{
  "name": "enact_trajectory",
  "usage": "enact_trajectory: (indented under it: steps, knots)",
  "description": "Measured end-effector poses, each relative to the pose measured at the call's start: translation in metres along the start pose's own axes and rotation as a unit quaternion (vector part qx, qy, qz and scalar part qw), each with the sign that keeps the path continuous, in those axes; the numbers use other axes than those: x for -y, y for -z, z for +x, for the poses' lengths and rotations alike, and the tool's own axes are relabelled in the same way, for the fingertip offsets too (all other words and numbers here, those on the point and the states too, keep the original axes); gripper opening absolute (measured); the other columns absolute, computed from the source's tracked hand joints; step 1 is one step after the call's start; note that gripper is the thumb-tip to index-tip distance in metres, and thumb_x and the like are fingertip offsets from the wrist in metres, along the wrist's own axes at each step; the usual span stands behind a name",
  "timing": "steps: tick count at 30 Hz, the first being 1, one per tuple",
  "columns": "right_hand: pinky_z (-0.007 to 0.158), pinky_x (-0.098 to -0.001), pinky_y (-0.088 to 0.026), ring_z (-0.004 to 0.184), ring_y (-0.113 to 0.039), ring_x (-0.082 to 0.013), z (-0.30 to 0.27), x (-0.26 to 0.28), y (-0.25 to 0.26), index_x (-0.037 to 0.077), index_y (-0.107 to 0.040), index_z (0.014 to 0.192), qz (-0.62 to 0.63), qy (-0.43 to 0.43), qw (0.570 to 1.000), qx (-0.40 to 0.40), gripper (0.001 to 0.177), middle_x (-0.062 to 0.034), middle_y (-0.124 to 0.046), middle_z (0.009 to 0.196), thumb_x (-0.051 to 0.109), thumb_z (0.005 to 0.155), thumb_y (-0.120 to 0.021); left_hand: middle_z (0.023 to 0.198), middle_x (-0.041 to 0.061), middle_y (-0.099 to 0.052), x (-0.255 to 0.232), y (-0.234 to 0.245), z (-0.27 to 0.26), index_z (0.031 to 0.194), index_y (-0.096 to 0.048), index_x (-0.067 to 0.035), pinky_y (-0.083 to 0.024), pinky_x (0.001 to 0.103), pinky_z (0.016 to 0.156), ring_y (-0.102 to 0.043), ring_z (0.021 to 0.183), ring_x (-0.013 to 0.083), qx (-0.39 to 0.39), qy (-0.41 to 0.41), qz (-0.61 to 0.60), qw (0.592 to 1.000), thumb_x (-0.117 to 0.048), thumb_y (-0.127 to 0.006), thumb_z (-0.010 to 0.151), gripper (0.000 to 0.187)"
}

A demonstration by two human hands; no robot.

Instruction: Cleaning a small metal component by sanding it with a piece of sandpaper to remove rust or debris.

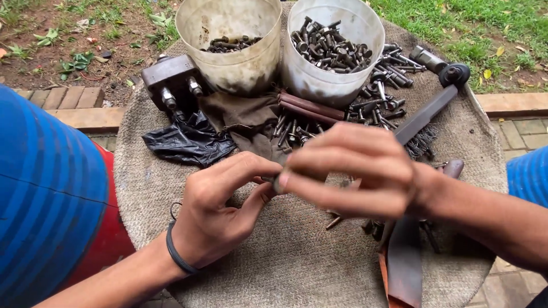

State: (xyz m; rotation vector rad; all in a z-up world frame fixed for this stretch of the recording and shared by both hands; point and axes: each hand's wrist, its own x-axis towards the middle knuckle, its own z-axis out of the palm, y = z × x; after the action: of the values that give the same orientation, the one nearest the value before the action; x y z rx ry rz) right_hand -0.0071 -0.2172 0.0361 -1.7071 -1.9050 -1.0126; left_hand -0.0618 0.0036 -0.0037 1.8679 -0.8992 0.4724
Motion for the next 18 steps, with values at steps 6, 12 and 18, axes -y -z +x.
enact_trajectory:
  steps: [6,12,18]
  knots:
    - [0.062,-0.0319,-0.055,0.076,-0.069,-0.024,0.011,0.014,0.002,0.0,-0.074,0.094,0.023,0.027,0.999,0.027,0.006,-0.0188,-0.068,0.099,0.001,0.099,-0.07,0.093,0.01,-0.072,-0.001,0.001,0.0,0.102,-0.065,-0.003,-0.055,0.031,0.077,-0.071,0.081,0.0232,0.007,0.004,-0.005,1.0,0.0,-0.061,0.096,0.008]
    - [0.064,-0.0357,-0.056,0.074,-0.07,-0.0279,0.005,0.008,0.0,-0.005,-0.071,0.101,0.06,-0.035,0.998,0.003,0.038,-0.0185,-0.068,0.094,0.014,0.106,-0.039,0.092,0.012,-0.071,0.001,0.001,-0.001,0.103,-0.064,-0.001,-0.055,0.033,0.075,-0.07,0.08,0.0256,0.002,-0.012,-0.018,1.0,0.005,-0.065,0.093,0.012]
    - [0.059,-0.032,-0.053,0.069,-0.067,-0.0226,0.001,0.004,-0.001,-0.002,-0.074,0.101,0.028,-0.034,0.999,-0.007,0.024,-0.0166,-0.068,0.095,0.006,0.1,-0.051,0.093,0.01,-0.071,0.001,0.0,-0.001,0.105,-0.063,-0.003,-0.054,0.032,0.074,-0.069,0.079,0.024,0.009,-0.014,-0.017,1.0,0.003,-0.069,0.094,0.013]
